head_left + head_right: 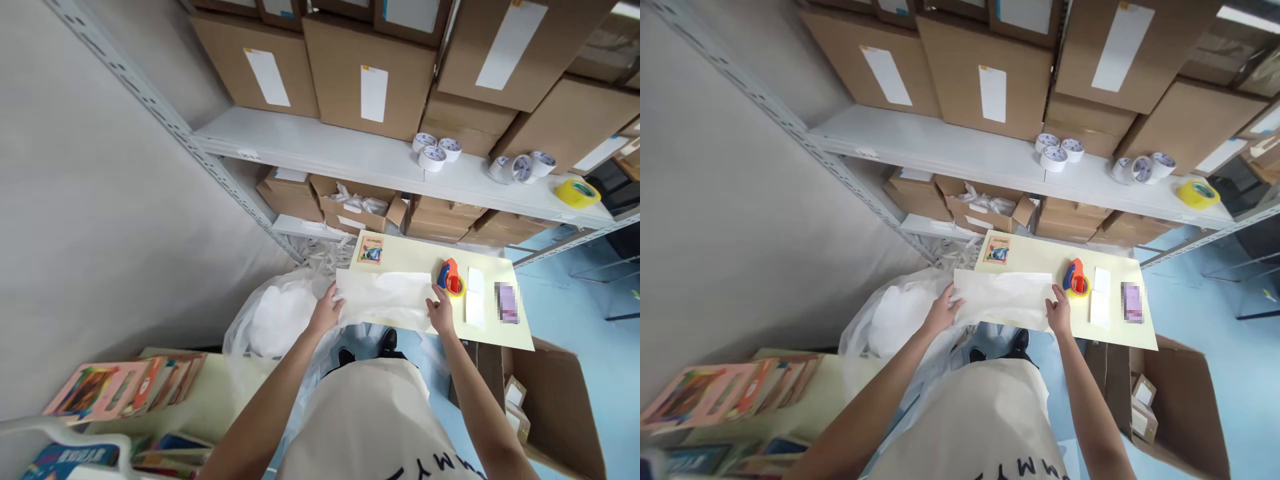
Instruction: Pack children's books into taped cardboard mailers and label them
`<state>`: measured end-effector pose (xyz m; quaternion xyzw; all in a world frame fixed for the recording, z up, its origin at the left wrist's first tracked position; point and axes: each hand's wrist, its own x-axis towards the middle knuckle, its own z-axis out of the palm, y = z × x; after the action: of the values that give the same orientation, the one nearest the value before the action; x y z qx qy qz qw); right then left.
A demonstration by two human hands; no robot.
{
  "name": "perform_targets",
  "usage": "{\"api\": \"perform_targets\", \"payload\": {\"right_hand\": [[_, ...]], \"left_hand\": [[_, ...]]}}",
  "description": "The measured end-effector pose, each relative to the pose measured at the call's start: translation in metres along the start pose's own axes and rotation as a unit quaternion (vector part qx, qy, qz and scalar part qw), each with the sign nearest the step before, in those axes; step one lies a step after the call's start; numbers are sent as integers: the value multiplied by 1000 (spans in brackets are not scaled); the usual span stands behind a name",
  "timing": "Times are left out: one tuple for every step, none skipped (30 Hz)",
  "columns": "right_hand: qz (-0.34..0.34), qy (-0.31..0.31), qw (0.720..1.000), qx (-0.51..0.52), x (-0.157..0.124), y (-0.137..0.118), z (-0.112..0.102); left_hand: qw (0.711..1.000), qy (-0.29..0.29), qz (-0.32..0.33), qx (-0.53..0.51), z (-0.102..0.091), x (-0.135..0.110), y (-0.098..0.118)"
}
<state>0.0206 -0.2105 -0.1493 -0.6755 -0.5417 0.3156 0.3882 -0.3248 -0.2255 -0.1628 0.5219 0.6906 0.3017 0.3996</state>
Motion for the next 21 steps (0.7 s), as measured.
{"api": "perform_targets", "payload": {"right_hand": [[0,-1,1000,0,2,7,-2],[-4,1,1000,-2,5,13,-4],[-10,4,1000,-6,7,19,-6],[-19,8,1000,-12,10,24,-7],[-29,12,999,-20,14,30,-8],[-39,15,999,-30,18,36,-9],[-50,17,998,-41,22,41,-9],[-61,16,997,-53,26,47,-9],[-71,13,995,-65,30,53,-8],[-80,7,994,-75,34,58,-7],[-86,1,993,-84,38,64,-5],[-87,-7,992,-91,41,69,-4],[-85,-16,991,-98,43,74,-2],[-79,-26,991,-105,45,79,0],[-71,-39,990,-112,46,83,2],[-63,-54,989,-119,47,87,4],[-52,-71,988,-127,47,91,6],[-40,-88,986,-133,46,94,7],[-26,-105,984,-139,45,98,9],[-10,-120,982,-142,44,101,9],[6,-133,980,-146,43,104,10]], "left_hand": [[1000,2,1,11,7,5,-2],[1000,1,0,24,14,9,-4],[999,-1,-3,37,21,14,-5],[999,-3,-6,51,26,18,-6],[998,-4,-10,67,31,22,-6],[996,-5,-12,84,36,25,-6],[995,-6,-14,102,40,28,-6],[993,-6,-14,120,44,32,-5],[990,-7,-15,139,48,34,-5],[987,-9,-16,159,52,37,-4],[984,-10,-19,179,56,40,-4],[980,-12,-23,198,60,42,-3],[976,-13,-28,216,64,44,-3],[972,-14,-33,232,68,47,-3],[969,-17,-38,244,72,49,-3],[966,-20,-44,253,75,51,-4],[964,-23,-51,260,78,54,-5],[962,-27,-59,265,82,56,-7],[960,-31,-69,270,85,58,-9],[958,-35,-80,275,87,60,-11],[955,-37,-91,280,90,61,-14]]}}
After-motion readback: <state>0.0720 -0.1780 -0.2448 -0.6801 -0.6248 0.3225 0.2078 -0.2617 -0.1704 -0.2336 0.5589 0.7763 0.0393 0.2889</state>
